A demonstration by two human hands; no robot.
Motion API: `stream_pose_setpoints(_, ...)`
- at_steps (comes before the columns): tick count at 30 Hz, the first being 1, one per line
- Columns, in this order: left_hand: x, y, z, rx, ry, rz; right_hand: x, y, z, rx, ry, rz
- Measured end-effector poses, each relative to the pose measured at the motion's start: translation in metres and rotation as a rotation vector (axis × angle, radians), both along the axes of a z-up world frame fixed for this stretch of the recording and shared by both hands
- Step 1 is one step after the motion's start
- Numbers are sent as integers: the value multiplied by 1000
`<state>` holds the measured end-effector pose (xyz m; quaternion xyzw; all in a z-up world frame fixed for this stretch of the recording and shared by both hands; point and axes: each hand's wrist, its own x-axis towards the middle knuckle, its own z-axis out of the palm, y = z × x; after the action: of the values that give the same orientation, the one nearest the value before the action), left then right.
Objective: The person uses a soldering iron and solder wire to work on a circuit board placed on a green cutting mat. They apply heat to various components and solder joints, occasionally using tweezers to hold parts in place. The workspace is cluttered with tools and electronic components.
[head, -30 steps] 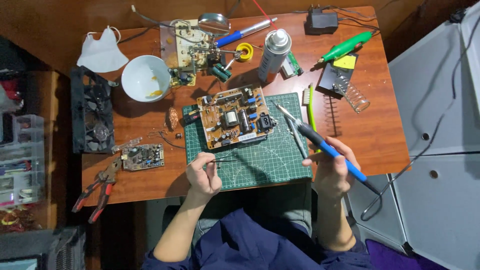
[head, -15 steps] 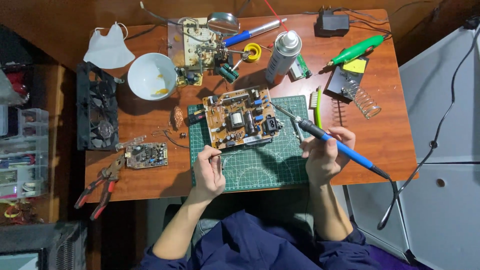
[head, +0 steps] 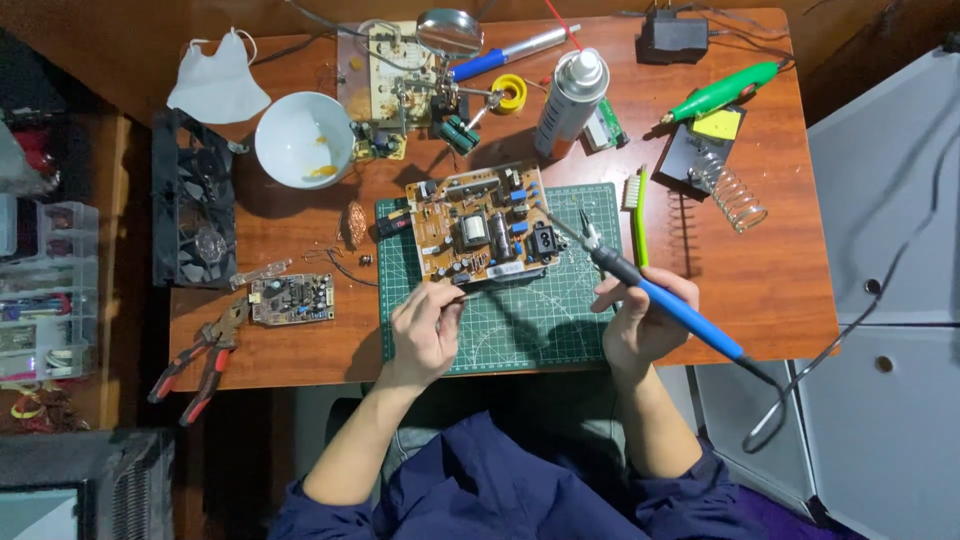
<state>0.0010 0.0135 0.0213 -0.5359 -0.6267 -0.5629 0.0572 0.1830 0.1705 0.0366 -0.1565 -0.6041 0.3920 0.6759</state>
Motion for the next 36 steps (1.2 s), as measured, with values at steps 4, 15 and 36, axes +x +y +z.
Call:
stream_pose_setpoints(4,-1,7,27,20,119,20,-7,-7,5,22,146,-28)
stream_pose_setpoints(15,-32,0,-16,-54,-38,72,-2,6,-4,-3,208,-35)
stream_pose_setpoints(36,-19,8,4,-128,-114,174,-5,4,-9,-70,256,-128)
